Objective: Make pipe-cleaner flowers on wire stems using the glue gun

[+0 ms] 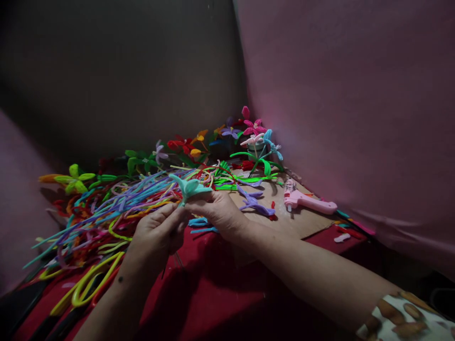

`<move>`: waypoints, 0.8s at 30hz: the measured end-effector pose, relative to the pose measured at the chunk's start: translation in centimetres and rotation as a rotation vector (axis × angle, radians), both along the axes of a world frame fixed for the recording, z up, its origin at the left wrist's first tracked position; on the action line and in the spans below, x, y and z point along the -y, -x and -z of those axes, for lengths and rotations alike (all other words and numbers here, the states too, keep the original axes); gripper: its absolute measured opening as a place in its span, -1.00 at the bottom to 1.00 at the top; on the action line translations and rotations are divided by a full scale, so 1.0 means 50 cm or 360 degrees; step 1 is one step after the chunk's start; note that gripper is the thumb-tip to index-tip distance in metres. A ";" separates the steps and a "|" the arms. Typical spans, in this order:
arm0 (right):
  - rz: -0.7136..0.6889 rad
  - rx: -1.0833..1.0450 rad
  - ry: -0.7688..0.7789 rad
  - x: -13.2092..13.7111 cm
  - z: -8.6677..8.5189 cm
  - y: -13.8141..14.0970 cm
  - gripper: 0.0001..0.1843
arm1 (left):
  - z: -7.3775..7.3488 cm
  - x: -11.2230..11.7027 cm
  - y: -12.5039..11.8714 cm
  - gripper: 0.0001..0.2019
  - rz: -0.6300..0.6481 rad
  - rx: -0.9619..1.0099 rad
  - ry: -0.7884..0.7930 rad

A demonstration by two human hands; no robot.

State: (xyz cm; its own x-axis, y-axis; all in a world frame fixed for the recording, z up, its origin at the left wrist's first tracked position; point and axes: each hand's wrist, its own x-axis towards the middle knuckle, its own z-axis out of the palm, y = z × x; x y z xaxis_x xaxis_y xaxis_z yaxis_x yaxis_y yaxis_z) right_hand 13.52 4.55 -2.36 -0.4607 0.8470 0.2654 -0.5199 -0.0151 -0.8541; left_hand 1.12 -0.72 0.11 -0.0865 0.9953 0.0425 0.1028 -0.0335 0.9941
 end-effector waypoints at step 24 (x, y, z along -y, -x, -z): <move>0.0039 -0.0073 0.0033 0.002 0.006 0.006 -0.83 | 0.032 0.002 -0.009 -0.79 -0.0322 -0.0845 -0.0557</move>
